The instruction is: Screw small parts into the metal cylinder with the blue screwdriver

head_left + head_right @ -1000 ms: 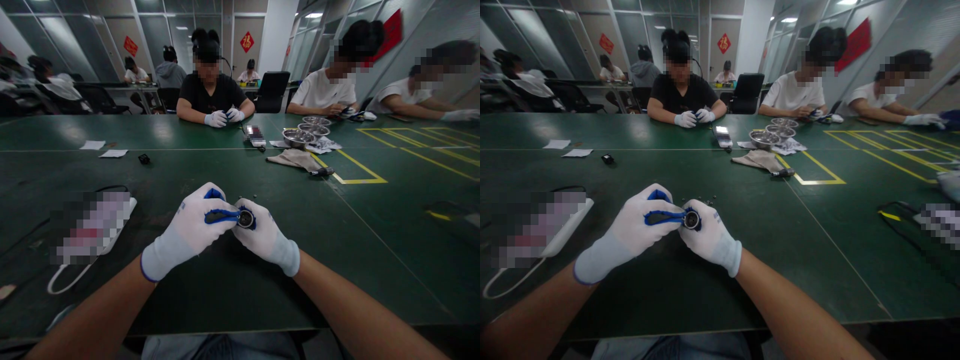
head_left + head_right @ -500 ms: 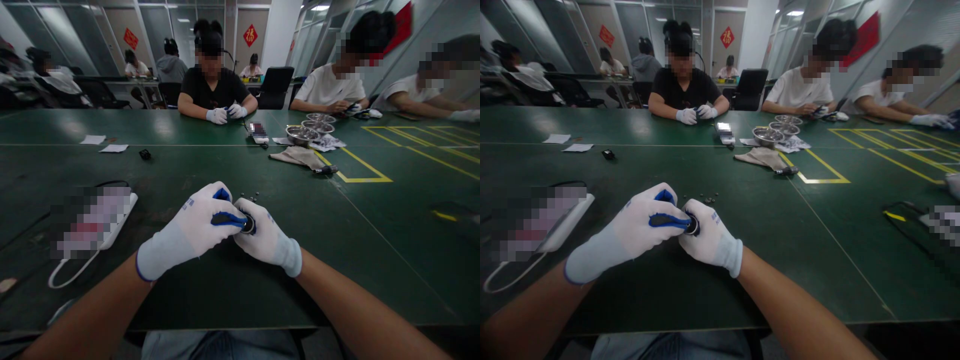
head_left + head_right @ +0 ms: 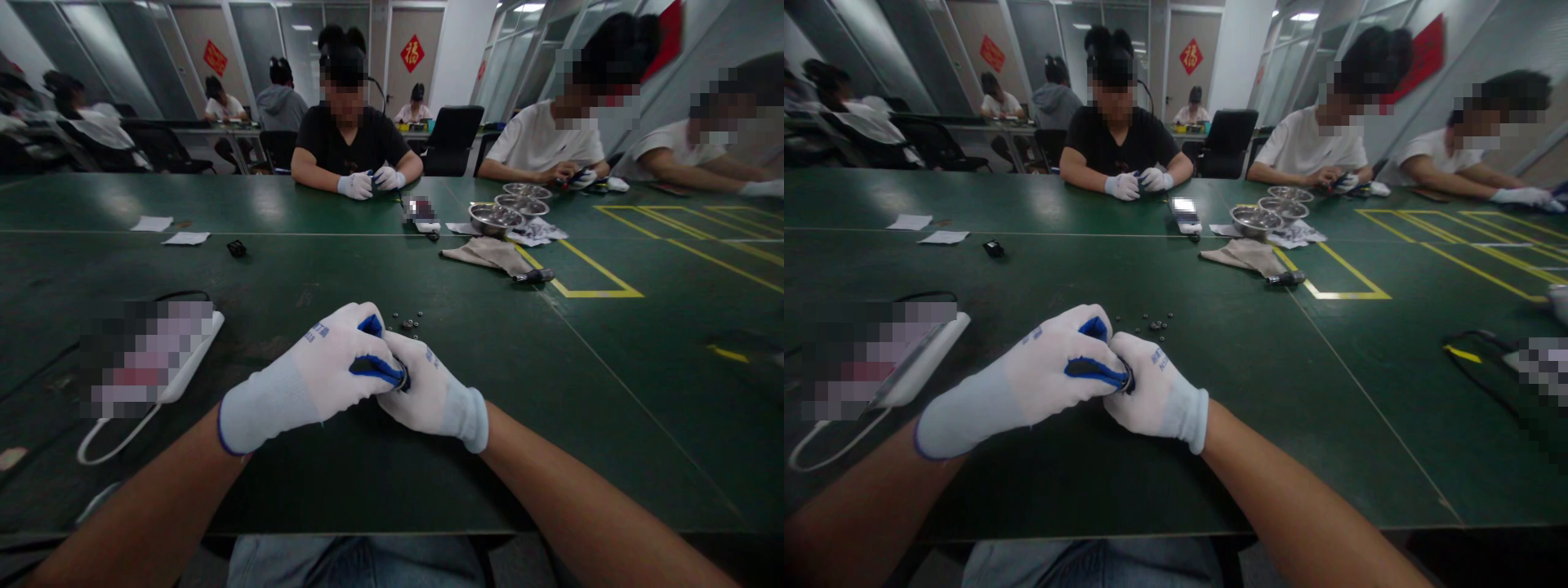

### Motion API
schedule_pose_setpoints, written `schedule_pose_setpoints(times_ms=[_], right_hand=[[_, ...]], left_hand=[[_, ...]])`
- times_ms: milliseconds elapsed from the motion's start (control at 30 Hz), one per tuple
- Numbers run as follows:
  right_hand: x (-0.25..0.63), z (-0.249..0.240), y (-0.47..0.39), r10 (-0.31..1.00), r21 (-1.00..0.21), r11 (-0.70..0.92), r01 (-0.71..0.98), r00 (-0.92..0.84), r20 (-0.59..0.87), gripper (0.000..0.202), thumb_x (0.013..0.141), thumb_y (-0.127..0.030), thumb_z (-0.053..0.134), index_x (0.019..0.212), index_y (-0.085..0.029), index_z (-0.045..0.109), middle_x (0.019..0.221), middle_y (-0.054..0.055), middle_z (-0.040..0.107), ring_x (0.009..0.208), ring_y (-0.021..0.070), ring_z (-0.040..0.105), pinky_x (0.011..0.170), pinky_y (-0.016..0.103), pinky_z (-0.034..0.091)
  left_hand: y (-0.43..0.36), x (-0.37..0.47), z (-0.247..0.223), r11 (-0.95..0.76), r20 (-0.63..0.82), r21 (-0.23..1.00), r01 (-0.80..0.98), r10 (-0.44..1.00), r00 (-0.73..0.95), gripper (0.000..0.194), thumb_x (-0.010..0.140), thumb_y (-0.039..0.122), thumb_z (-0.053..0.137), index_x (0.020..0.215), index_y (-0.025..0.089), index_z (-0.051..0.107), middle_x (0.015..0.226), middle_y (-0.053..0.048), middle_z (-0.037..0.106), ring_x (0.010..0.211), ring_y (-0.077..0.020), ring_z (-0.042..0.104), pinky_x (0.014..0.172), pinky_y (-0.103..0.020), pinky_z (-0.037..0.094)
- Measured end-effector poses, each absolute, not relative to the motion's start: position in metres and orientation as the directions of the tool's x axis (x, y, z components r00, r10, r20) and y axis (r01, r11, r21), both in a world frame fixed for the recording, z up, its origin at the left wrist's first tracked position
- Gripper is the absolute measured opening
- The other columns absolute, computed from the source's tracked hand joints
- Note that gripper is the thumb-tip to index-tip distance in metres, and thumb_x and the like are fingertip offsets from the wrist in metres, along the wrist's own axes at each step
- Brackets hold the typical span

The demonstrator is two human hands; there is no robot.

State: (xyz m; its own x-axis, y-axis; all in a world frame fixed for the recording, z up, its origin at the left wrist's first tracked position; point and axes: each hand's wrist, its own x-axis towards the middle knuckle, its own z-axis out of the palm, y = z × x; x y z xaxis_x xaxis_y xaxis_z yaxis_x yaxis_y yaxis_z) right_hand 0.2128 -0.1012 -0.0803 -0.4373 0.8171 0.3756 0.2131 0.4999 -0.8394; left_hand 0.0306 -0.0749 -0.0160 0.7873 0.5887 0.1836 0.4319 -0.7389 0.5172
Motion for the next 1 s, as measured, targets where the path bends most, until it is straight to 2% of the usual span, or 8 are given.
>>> schedule_pose_setpoints(times_ms=[200,333,400,667,833,933,1000], right_hand=[[0.212,-0.078,-0.103,0.782,-0.838,0.518,0.175,-0.494,0.38,0.022,0.078,-0.008,0.063,0.096,-0.021,0.064,0.099,0.004,0.072,0.087,0.0204,0.069,0.081,0.035,0.057],[0.212,-0.077,-0.103,0.767,-0.826,0.544,0.15,-0.488,0.416,0.022,0.078,-0.007,0.063,0.095,-0.021,0.064,0.1,0.004,0.072,0.089,0.0204,0.069,0.083,0.035,0.057],[0.212,-0.076,-0.103,0.77,-0.829,0.543,0.136,-0.474,0.427,0.021,0.079,-0.007,0.063,0.095,-0.021,0.063,0.101,0.004,0.072,0.091,0.0207,0.069,0.085,0.035,0.056],[0.212,-0.075,-0.102,0.799,-0.83,0.53,0.171,-0.427,0.422,0.017,0.08,-0.011,0.066,0.087,-0.022,0.055,0.086,0.0,0.065,0.082,0.0187,0.066,0.079,0.034,0.055],[0.213,-0.078,-0.1,0.81,-0.824,0.534,0.187,-0.394,0.435,0.016,0.083,-0.014,0.066,0.085,-0.023,0.053,0.088,0.001,0.061,0.08,0.0181,0.063,0.075,0.033,0.055],[0.215,-0.081,-0.098,0.803,-0.792,0.566,0.229,-0.369,0.467,0.014,0.083,-0.016,0.067,0.086,-0.022,0.055,0.089,0.002,0.061,0.08,0.0188,0.062,0.076,0.035,0.054],[0.216,-0.082,-0.097,0.802,-0.771,0.579,0.266,-0.354,0.481,0.014,0.082,-0.016,0.067,0.088,-0.022,0.057,0.091,0.003,0.061,0.081,0.0198,0.061,0.077,0.037,0.054]], left_hand=[[-0.076,0.033,-0.011,-0.851,0.184,0.354,0.387,0.469,0.864,0.016,0.094,0.023,0.07,0.08,0.023,0.079,0.097,-0.004,0.063,0.096,-0.0213,0.058,0.087,-0.033,0.049],[-0.079,0.032,-0.009,-0.9,0.224,0.247,0.358,0.412,0.883,0.014,0.094,0.02,0.069,0.084,0.023,0.078,0.099,-0.005,0.064,0.095,-0.022,0.057,0.09,-0.036,0.047],[-0.08,0.031,-0.01,-0.9,0.235,0.232,0.369,0.42,0.877,0.014,0.094,0.019,0.068,0.085,0.022,0.078,0.1,-0.005,0.065,0.095,-0.0222,0.057,0.091,-0.037,0.047],[-0.086,0.038,-0.012,-0.802,0.239,0.355,0.48,0.575,0.783,0.018,0.095,0.02,0.064,0.085,0.022,0.078,0.102,-0.005,0.064,0.096,-0.0207,0.06,0.084,-0.034,0.053],[-0.088,0.044,-0.011,-0.732,0.206,0.383,0.564,0.663,0.72,0.016,0.094,0.019,0.064,0.086,0.021,0.077,0.104,-0.005,0.065,0.099,-0.022,0.061,0.089,-0.038,0.055],[-0.087,0.048,-0.012,-0.695,0.188,0.425,0.58,0.694,0.695,0.015,0.093,0.019,0.063,0.083,0.02,0.074,0.101,-0.005,0.064,0.096,-0.0219,0.062,0.087,-0.038,0.056],[-0.085,0.05,-0.013,-0.651,0.197,0.462,0.603,0.738,0.646,0.008,0.089,0.02,0.067,0.083,0.02,0.071,0.099,-0.004,0.064,0.093,-0.0219,0.063,0.084,-0.038,0.057]])
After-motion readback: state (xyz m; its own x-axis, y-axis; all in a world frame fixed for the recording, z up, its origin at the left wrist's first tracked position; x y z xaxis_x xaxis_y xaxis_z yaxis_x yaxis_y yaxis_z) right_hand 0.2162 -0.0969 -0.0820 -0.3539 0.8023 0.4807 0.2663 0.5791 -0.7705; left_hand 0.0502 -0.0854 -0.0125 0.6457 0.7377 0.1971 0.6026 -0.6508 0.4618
